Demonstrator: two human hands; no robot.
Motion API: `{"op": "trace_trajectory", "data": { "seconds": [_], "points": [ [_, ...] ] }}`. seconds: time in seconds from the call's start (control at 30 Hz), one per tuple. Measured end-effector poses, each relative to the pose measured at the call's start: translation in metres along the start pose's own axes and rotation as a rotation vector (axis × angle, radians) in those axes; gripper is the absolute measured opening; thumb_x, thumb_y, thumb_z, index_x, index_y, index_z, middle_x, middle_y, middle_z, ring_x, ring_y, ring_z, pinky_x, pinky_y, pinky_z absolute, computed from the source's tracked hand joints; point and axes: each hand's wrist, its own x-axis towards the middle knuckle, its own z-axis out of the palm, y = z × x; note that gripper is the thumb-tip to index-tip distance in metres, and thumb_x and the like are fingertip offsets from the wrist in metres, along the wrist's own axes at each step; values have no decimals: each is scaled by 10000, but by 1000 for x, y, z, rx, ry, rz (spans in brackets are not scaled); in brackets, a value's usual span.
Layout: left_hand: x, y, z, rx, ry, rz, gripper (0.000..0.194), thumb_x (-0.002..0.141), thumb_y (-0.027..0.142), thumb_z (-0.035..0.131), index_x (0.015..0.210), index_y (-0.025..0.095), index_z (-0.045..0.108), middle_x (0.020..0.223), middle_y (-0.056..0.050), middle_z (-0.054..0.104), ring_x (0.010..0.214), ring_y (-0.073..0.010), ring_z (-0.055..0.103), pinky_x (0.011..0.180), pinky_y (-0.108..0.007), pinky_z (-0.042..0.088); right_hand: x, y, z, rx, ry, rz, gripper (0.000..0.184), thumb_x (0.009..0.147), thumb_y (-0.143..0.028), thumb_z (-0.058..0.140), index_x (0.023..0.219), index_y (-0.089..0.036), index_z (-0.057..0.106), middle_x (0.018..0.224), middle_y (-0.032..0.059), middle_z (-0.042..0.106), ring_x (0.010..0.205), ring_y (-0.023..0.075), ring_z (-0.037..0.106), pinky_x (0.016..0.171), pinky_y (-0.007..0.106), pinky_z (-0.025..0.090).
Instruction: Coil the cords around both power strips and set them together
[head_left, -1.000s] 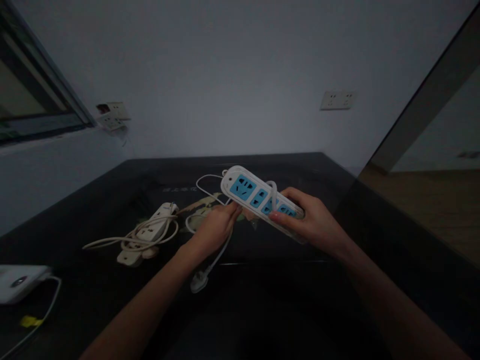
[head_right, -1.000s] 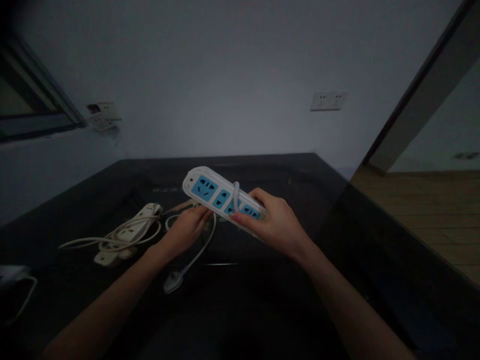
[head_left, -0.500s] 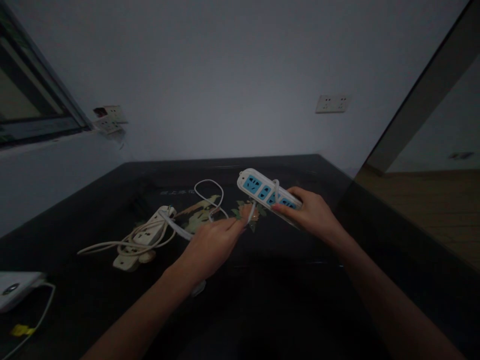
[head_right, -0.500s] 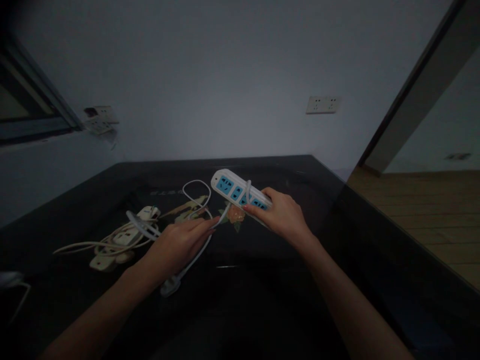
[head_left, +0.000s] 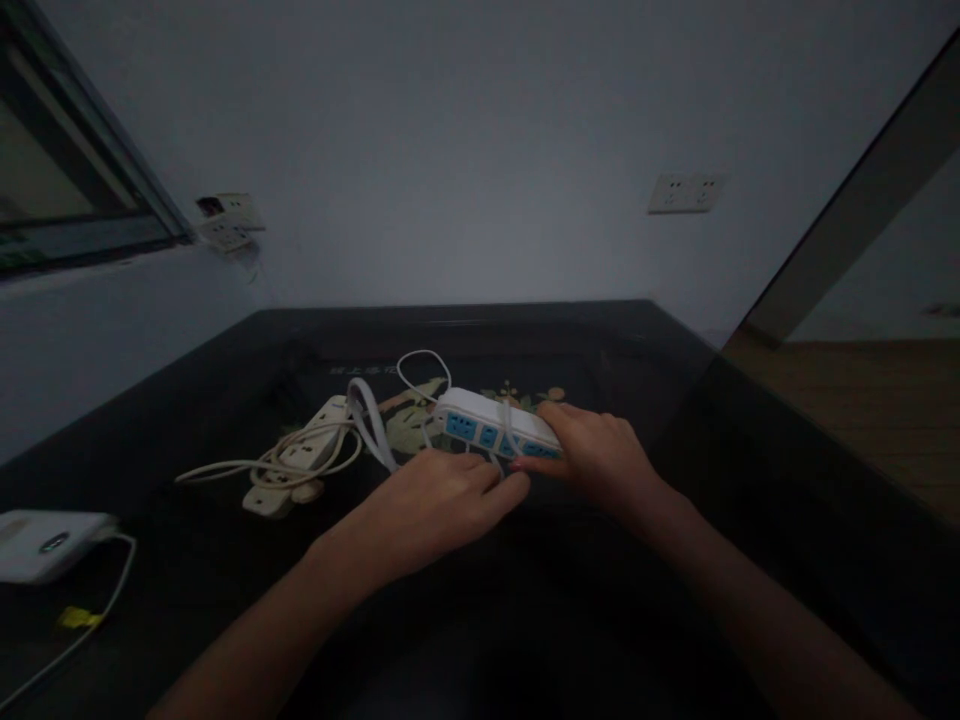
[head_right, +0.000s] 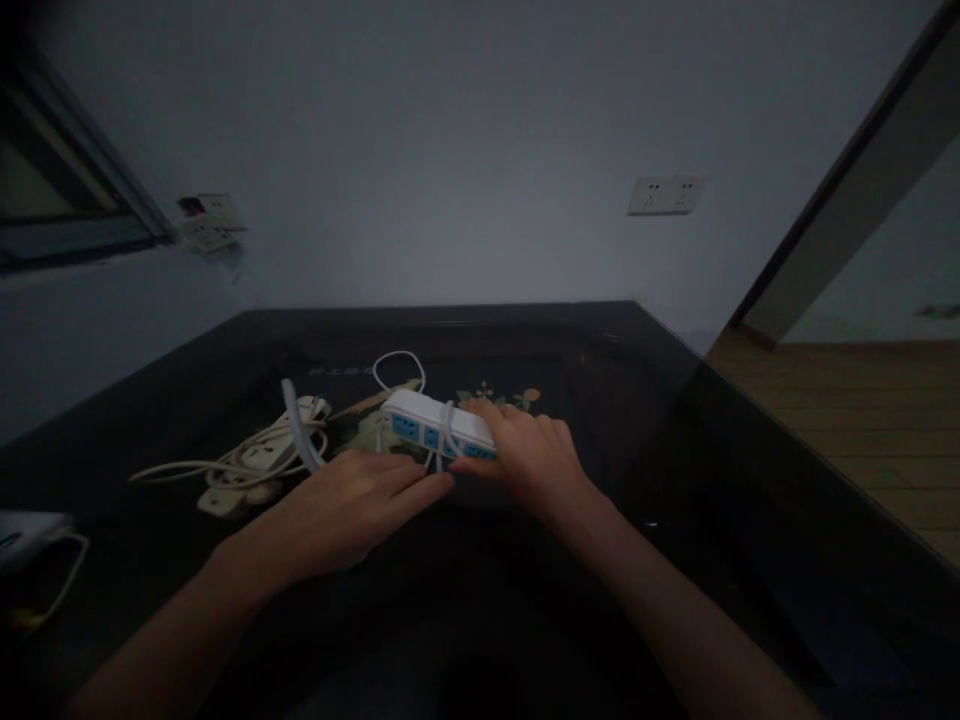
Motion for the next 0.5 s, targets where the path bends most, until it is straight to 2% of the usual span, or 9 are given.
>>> {"op": "trace_trajectory", "data": {
  "seconds": [0.1, 0.2, 0.33, 0.5],
  "points": [
    [-4, -3, -3, 13, 17, 47, 188, 910, 109, 415, 1018, 159, 560, 715, -2, 645, 585, -165, 595, 487, -265, 380, -6, -10, -4, -81, -73, -50, 394, 821, -548, 561, 1030, -214, 563, 958, 87, 708, 749, 265, 685, 503, 278, 342],
    [-7, -7, -6, -27, 45, 38, 182, 942, 173, 400, 952, 168, 582, 716, 0, 639, 606, -148, 580, 511, -261, 361, -12, -14, -6, -128, -103, -105, 399, 799, -534, 603, 1030, -210, 570, 903, 85, 714, 706, 267, 685, 475, 273, 317],
    [-9, -11, -6, -97, 43, 61, 204, 942, 271, 453, 837, 166, 593, 710, -7, 638, 608, -140, 564, 508, -272, 339, -20, -15, -4, -131, -98, -228, 441, 724, -540, 684, 1010, -217, 591, 874, 74, 716, 663, 250, 685, 452, 261, 274],
    [-8, -13, -2, -122, 66, 70, 226, 896, 384, 538, 820, 173, 566, 689, 0, 623, 578, -136, 539, 487, -283, 302, -27, -16, -5, -87, -122, -308, 443, 695, -511, 724, 988, -199, 609, 844, 64, 725, 667, 257, 689, 452, 266, 294]
  ]
}}
